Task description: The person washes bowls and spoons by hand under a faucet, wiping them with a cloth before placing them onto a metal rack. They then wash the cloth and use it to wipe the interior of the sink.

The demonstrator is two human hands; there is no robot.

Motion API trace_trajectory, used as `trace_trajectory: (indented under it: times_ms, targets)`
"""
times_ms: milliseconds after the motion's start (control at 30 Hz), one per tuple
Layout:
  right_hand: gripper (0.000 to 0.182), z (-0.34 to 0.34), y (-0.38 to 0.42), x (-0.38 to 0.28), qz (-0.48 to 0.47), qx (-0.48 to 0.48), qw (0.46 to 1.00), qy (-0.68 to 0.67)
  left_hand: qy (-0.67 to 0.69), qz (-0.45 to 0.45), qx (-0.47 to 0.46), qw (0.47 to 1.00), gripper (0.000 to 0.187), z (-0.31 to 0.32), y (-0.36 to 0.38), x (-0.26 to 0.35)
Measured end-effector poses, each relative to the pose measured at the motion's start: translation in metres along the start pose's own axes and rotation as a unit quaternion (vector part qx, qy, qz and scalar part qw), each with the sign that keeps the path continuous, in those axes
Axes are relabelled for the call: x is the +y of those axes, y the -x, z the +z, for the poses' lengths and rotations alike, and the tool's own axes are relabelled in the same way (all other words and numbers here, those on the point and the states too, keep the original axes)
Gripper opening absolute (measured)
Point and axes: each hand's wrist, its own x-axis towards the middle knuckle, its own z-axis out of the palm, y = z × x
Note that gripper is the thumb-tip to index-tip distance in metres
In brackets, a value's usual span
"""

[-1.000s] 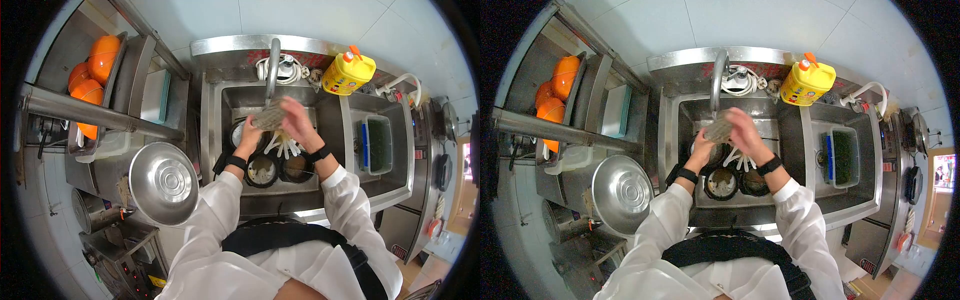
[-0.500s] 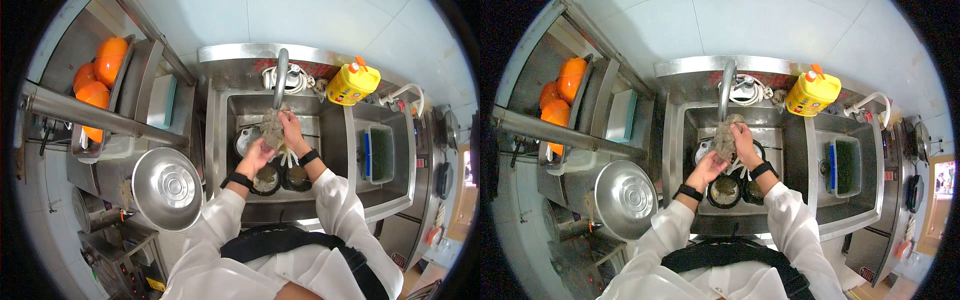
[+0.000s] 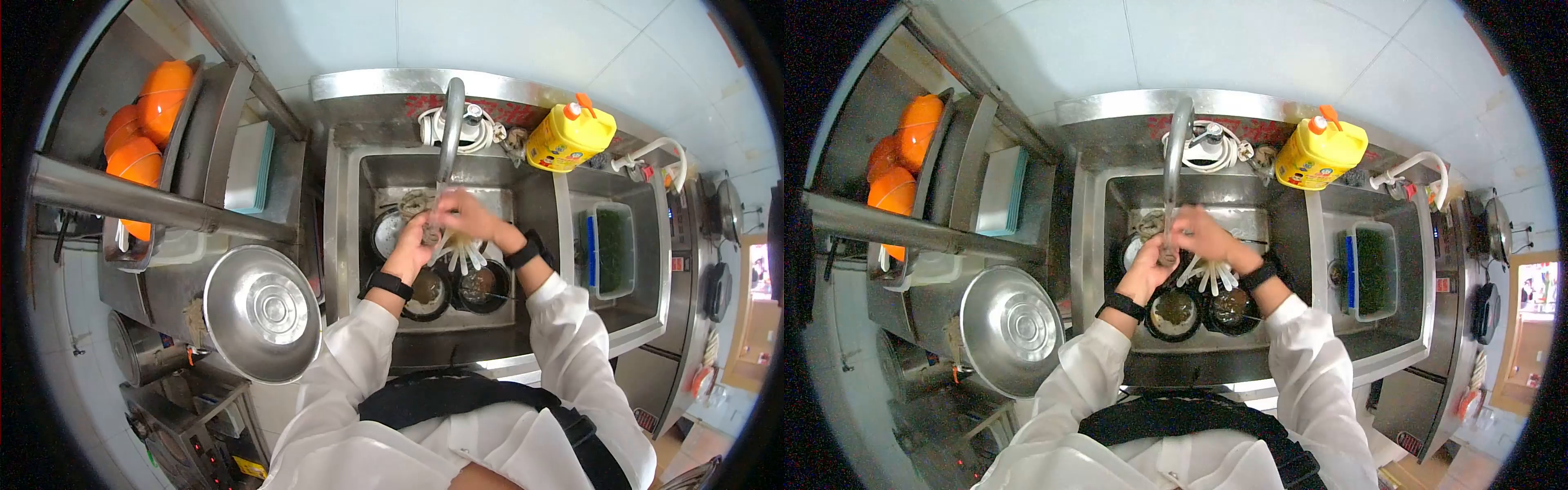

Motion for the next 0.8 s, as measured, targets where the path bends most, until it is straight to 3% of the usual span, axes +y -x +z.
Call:
trace_trajectory:
  times_ms: [33,67,100,200,367,500,533,567,600,633,667,700,767,800]
  targets:
    - [0.027,-0.005,-0.007,0.010,-0.034,0.178,0.983,0.039,0.012,0.019,0.028,0.999,0.010,-0.005,0.000,-0.001]
    - [0.023,-0.017,-0.016,0.003,-0.066,0.351,0.931,0.076,0.034,-0.013,0.036,0.999,0.013,-0.005,0.004,-0.001]
    - [0.035,-0.029,-0.029,0.010,-0.033,0.404,0.900,0.158,0.032,-0.014,0.039,0.999,0.013,-0.002,0.011,-0.001]
    - [0.043,-0.052,-0.048,0.023,0.034,0.388,0.883,0.260,0.080,-0.104,0.014,0.991,0.012,0.009,0.037,-0.001]
    - [0.040,-0.069,-0.031,0.033,0.102,0.246,0.881,0.391,0.049,-0.104,-0.033,0.993,0.017,0.017,0.081,-0.007]
    - [0.036,-0.059,0.020,0.020,0.032,0.267,0.887,0.376,0.030,-0.125,-0.062,0.990,0.014,0.023,0.119,-0.013]
    - [0.043,-0.045,0.033,0.024,0.008,0.217,0.941,0.261,0.034,-0.128,-0.082,0.988,0.015,0.023,0.129,-0.018]
    - [0.050,-0.022,0.048,0.017,0.005,0.152,0.988,-0.028,0.035,-0.123,-0.101,0.987,0.016,0.022,0.140,-0.022]
    - [0.053,0.001,0.067,-0.008,0.059,0.079,0.957,-0.274,0.061,-0.149,-0.133,0.978,0.018,0.019,0.148,-0.028]
    - [0.059,0.024,0.089,-0.045,0.115,0.048,0.892,-0.435,0.086,-0.172,-0.167,0.967,0.019,0.014,0.152,-0.037]
    - [0.068,0.059,0.102,-0.064,0.038,0.040,0.766,-0.640,0.092,-0.150,-0.183,0.967,0.016,-0.001,0.149,-0.054]
    - [0.073,0.096,0.114,-0.045,0.080,0.021,0.705,-0.704,0.097,-0.135,-0.196,0.966,0.013,-0.013,0.146,-0.067]
    - [0.074,0.110,0.116,-0.099,-0.118,0.004,0.602,-0.790,0.148,-0.216,-0.178,0.948,0.015,0.000,0.172,-0.080]
    - [0.072,0.112,0.116,-0.119,-0.125,0.063,0.585,-0.799,0.167,-0.264,-0.200,0.929,0.016,-0.004,0.172,-0.090]
